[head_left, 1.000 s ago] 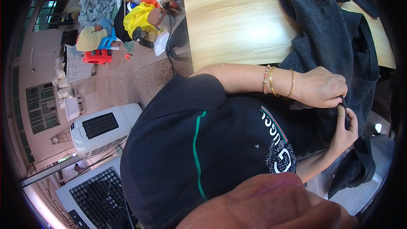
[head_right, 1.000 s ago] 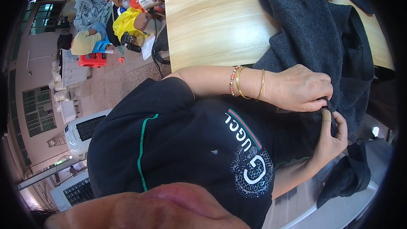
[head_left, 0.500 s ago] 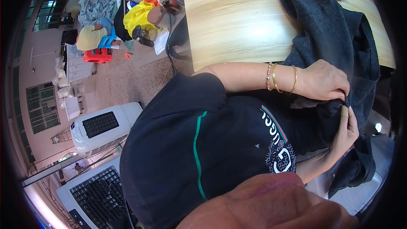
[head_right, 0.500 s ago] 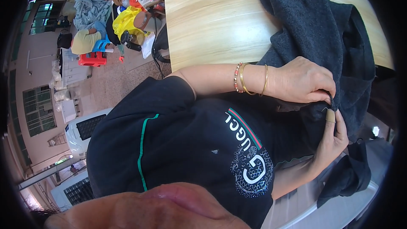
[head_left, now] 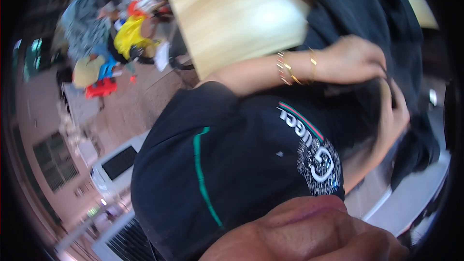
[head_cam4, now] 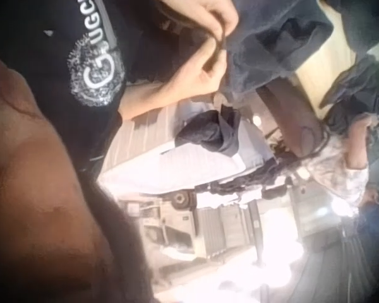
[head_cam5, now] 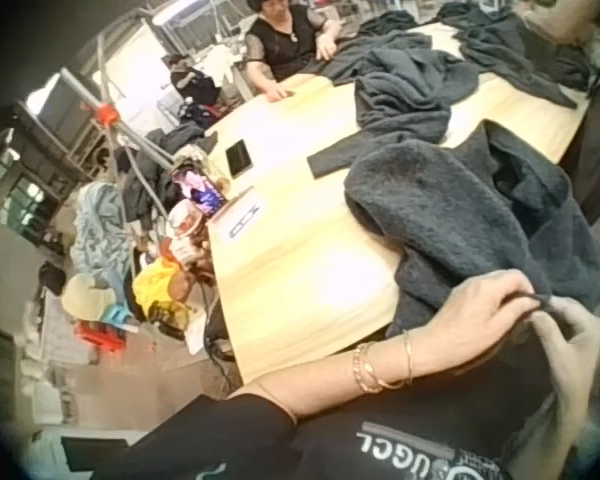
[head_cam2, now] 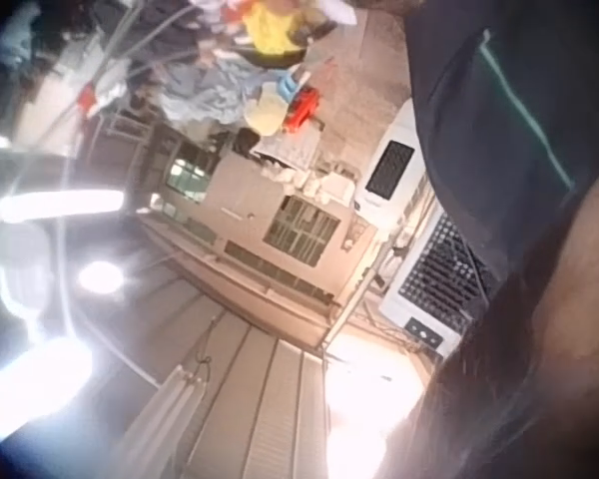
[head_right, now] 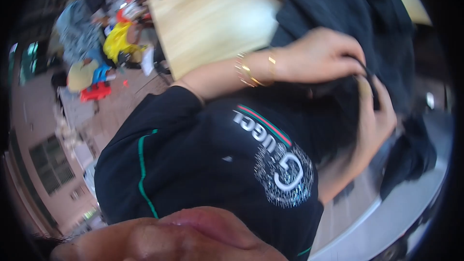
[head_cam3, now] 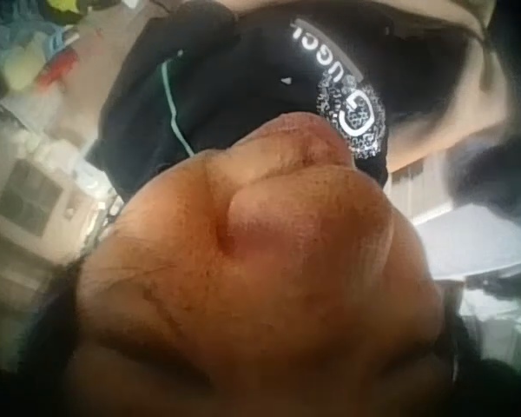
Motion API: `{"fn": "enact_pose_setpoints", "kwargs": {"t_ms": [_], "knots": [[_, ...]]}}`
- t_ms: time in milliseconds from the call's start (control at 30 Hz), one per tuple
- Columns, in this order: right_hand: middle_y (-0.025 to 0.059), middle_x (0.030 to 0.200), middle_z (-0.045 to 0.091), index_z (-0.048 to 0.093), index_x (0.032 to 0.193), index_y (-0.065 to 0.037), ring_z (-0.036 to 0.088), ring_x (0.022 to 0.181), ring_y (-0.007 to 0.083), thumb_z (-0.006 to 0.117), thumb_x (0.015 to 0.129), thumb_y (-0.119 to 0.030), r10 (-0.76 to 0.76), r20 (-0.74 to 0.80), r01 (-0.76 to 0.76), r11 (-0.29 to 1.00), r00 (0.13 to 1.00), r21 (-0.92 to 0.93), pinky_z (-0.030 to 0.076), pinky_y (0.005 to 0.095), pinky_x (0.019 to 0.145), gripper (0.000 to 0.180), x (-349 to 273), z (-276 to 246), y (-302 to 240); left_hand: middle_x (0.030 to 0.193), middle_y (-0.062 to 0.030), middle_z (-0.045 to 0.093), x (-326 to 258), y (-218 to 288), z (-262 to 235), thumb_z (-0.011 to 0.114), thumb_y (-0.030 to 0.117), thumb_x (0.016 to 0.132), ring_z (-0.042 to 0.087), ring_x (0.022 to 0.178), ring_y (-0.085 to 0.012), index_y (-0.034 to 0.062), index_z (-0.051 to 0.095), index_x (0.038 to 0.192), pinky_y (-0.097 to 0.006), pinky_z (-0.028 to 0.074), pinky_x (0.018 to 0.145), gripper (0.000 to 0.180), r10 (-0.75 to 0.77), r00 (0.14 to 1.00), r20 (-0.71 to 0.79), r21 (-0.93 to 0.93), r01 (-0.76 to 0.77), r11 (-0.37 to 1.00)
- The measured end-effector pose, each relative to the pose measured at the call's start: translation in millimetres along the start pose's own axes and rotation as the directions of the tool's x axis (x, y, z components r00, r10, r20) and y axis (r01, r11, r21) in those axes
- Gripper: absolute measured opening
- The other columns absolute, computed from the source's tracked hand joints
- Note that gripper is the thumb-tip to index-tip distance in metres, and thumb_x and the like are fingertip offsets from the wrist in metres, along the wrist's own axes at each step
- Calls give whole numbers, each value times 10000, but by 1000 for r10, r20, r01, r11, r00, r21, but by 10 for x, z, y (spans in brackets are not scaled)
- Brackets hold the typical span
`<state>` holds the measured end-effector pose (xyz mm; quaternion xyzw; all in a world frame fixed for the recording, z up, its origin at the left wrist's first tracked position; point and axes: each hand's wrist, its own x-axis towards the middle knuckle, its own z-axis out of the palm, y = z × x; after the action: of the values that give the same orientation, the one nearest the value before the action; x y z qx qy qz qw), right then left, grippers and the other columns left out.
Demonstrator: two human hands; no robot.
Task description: Trimming loose threads from a black garment using small thread trimmers for quality control.
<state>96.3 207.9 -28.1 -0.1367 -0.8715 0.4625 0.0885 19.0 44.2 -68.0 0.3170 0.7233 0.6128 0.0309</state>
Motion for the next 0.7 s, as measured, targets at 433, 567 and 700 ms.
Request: {"fn": "enact_pose_setpoints", "kwargs": {"t_ms": [433, 567, 700], "knots": [[136, 1027, 717, 710, 1041, 26, 706, 925, 249, 783, 744, -165, -341, -59, 331, 935, 938, -131, 535, 306, 833, 361, -2, 57, 279, 821, -29, 627, -4, -57, 45, 635, 87, 923, 580, 756, -81, -5, 618, 976, -234, 474, 671, 108, -208, 959, 190, -375, 267, 888], [140, 1012, 719, 716, 1027, 26, 708, 915, 245, 785, 737, -151, -377, -95, 369, 925, 921, -90, 535, 298, 829, 347, 23, 74, 297, 811, 10, 573, 10, 67, 56, 608, 73, 949, 513, 769, -47, -9, 582, 955, -220, 446, 675, 87, -224, 958, 177, -365, 275, 889], [141, 968, 721, 718, 1001, 31, 703, 877, 222, 782, 726, -95, -396, -181, 399, 917, 900, -23, 531, 281, 817, 309, 19, 125, 335, 752, -27, 562, 29, 18, 108, 591, 82, 955, 519, 717, -74, -13, 583, 923, -247, 452, 644, 100, 292, 956, 31, 194, -293, 936]]}}
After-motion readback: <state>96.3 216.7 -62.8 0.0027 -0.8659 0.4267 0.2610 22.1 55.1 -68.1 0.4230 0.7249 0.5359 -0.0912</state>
